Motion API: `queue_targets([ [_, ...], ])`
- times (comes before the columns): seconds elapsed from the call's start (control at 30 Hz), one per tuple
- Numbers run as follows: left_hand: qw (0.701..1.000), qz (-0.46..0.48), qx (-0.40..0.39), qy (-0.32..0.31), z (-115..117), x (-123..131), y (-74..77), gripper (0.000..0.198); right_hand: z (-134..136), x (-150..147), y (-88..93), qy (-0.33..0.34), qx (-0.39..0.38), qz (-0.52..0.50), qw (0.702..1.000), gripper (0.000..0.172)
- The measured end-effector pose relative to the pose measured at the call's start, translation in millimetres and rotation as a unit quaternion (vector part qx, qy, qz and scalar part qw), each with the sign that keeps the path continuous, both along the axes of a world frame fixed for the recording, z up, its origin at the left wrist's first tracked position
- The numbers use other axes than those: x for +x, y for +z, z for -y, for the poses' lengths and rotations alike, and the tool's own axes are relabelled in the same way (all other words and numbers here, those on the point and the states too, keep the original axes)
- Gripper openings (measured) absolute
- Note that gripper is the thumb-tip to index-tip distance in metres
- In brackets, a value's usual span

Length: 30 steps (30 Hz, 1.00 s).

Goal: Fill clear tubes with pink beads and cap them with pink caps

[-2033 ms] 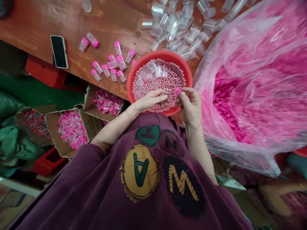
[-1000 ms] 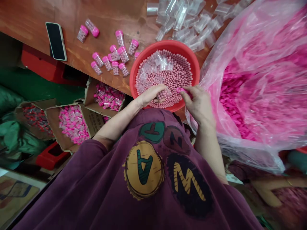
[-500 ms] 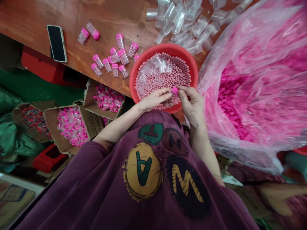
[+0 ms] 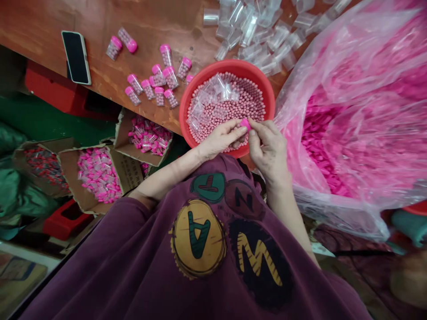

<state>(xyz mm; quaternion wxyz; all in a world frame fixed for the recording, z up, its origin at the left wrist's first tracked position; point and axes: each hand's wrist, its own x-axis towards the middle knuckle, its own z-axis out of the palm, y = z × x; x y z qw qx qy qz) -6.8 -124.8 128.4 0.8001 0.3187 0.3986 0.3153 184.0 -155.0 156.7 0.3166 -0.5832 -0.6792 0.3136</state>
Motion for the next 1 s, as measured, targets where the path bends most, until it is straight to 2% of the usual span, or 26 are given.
queue_targets([
  [0.07,1.0,-0.006,0.011,-0.008,-3,-3,-1.0,0.04,-2,6,-3.8,0.011,-0.008,-0.014,1.0,0.042],
  [0.23,0.997,-0.02,0.067,-0.03,-11,-15,-16.2,0.044,-4,9,-29.0,-0.057,-0.03,-0.122,0.99,0.054],
  [0.3,0.996,-0.027,0.082,-0.033,-11,-17,-20.9,0.047,-3,5,-29.3,-0.055,-0.046,-0.138,0.988,0.051],
  [0.4,0.995,-0.048,0.081,-0.031,-9,-16,-18.0,0.048,1,-5,-13.8,-0.015,-0.063,-0.06,0.996,0.044],
  [0.5,0.996,-0.081,0.043,-0.009,-1,-8,-6.4,0.043,7,-15,-2.2,0.001,-0.08,0.063,0.995,0.061],
  [0.6,0.994,-0.103,-0.003,0.02,6,1,1.0,0.039,10,-25,-13.2,-0.017,-0.076,0.117,0.99,0.071],
  [0.77,0.993,-0.104,-0.044,0.039,11,5,-3.4,0.036,10,-33,-41.8,-0.032,-0.057,0.138,0.988,0.057],
  [1.0,0.993,-0.073,-0.087,0.042,18,3,-4.2,0.045,10,-28,-42.5,0.011,-0.102,0.17,0.98,0.06],
])
